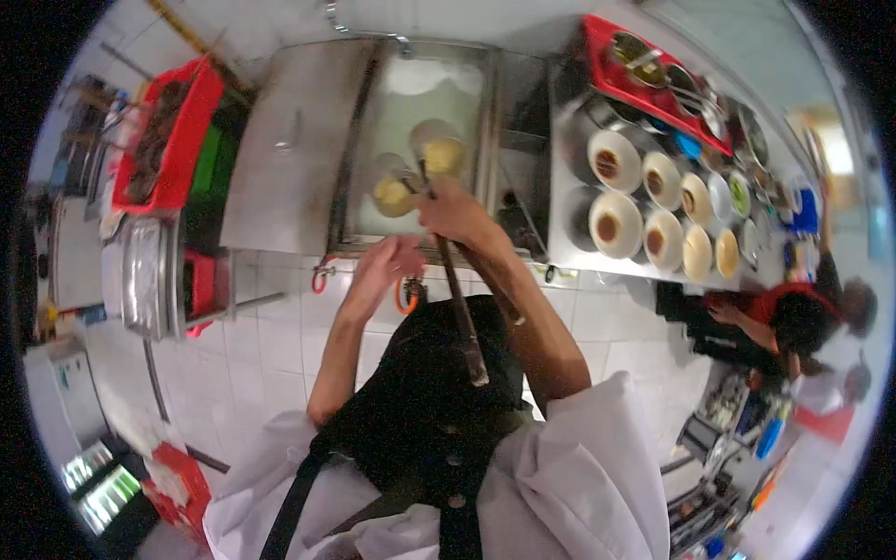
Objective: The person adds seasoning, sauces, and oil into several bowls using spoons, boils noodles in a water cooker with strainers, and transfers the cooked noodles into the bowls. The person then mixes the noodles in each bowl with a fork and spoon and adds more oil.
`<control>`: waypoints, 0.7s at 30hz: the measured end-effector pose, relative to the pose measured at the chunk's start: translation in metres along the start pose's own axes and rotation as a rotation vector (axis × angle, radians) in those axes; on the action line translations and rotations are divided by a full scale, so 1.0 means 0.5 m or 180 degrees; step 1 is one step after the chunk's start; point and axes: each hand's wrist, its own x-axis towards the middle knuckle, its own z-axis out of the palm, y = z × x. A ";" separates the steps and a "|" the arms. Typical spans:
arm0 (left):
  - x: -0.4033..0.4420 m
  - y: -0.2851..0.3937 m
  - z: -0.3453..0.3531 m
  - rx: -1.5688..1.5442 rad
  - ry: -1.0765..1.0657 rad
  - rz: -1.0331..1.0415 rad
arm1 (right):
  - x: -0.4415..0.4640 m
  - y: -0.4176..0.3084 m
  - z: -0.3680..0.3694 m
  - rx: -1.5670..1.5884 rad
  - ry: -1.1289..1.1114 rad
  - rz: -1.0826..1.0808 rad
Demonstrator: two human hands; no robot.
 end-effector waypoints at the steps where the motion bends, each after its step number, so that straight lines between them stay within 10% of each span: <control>1: 0.026 0.021 0.016 -0.0688 -0.0249 0.0024 | -0.001 0.005 0.014 -0.0323 0.0317 0.0073; 9: 0.153 0.081 0.067 -0.0334 0.0429 -0.0248 | 0.014 0.028 0.038 -0.0862 0.0494 -0.0342; 11: 0.138 0.119 0.082 -0.0025 0.0318 -0.0377 | 0.005 0.047 0.047 -0.1413 0.1836 -0.1872; 14: 0.156 0.121 0.070 -0.0033 0.0529 -0.0283 | 0.004 0.007 0.017 -0.0694 0.1104 -0.0790; 21: 0.163 0.163 0.088 0.0489 0.0838 -0.0384 | 0.003 -0.038 -0.024 0.0423 0.0835 -0.0682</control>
